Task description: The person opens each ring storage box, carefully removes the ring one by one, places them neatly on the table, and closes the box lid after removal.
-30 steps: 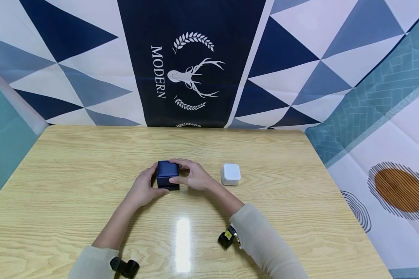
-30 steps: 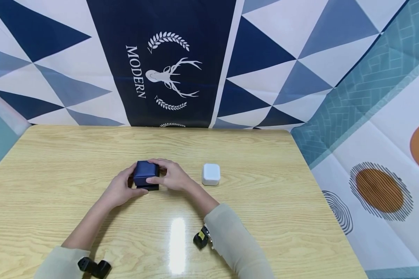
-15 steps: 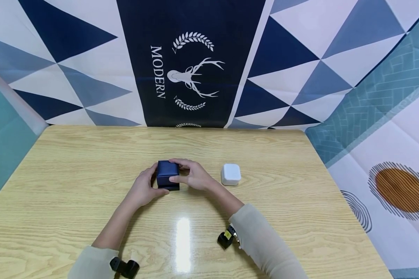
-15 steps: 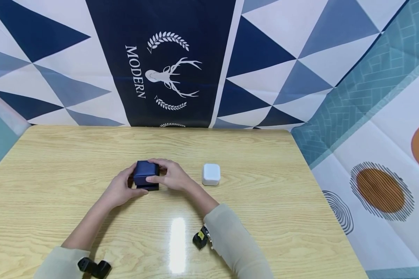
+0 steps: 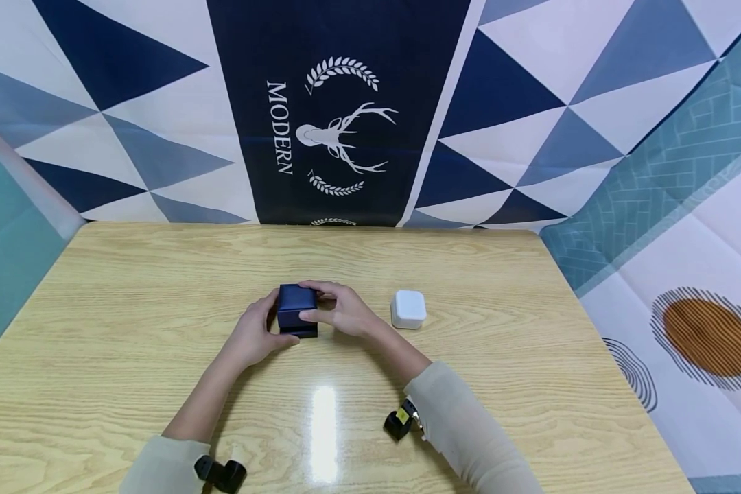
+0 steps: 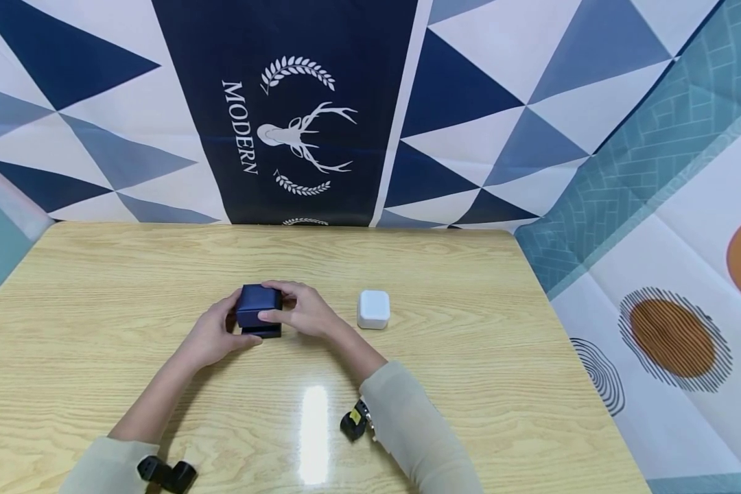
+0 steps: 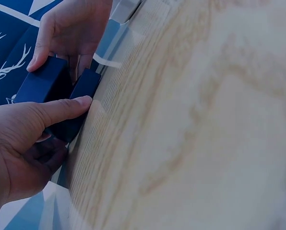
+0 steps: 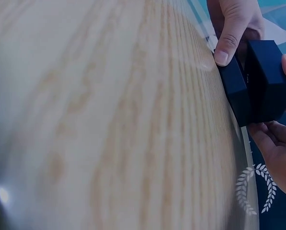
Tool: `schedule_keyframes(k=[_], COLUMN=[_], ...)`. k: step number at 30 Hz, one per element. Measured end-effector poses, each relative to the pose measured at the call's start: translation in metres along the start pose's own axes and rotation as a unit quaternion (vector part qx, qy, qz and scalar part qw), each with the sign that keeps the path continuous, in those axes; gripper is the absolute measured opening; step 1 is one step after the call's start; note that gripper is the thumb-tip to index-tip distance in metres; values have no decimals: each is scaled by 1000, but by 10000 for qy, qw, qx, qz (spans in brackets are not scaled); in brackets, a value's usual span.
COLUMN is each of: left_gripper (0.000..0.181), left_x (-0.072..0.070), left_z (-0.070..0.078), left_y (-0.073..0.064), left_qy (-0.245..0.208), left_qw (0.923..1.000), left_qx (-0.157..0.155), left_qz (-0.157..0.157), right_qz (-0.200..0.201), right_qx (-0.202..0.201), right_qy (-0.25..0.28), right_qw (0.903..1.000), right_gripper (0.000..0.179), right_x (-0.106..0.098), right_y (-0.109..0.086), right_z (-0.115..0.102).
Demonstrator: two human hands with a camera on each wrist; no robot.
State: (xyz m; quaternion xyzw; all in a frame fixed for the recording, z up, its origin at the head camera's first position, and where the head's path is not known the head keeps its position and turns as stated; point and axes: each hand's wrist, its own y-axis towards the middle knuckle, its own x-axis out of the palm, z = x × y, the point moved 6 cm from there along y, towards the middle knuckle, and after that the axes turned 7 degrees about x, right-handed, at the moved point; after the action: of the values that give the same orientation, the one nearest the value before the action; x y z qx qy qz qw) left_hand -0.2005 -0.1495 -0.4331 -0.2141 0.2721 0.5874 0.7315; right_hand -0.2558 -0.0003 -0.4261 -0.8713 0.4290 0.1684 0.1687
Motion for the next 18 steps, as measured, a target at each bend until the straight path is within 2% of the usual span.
schedule_keyframes(k=[18], left_gripper=[95], left_x=[1], left_z=[-1], left_y=[1], left_qy=[19], left_qw=[10000], left_qx=[65], left_qz=[47], right_qz=[16], right_qx=[109], right_qy=[126], right_qw=[9999], right_gripper=[51], right_x=[0], right_y=[1], right_z=[0])
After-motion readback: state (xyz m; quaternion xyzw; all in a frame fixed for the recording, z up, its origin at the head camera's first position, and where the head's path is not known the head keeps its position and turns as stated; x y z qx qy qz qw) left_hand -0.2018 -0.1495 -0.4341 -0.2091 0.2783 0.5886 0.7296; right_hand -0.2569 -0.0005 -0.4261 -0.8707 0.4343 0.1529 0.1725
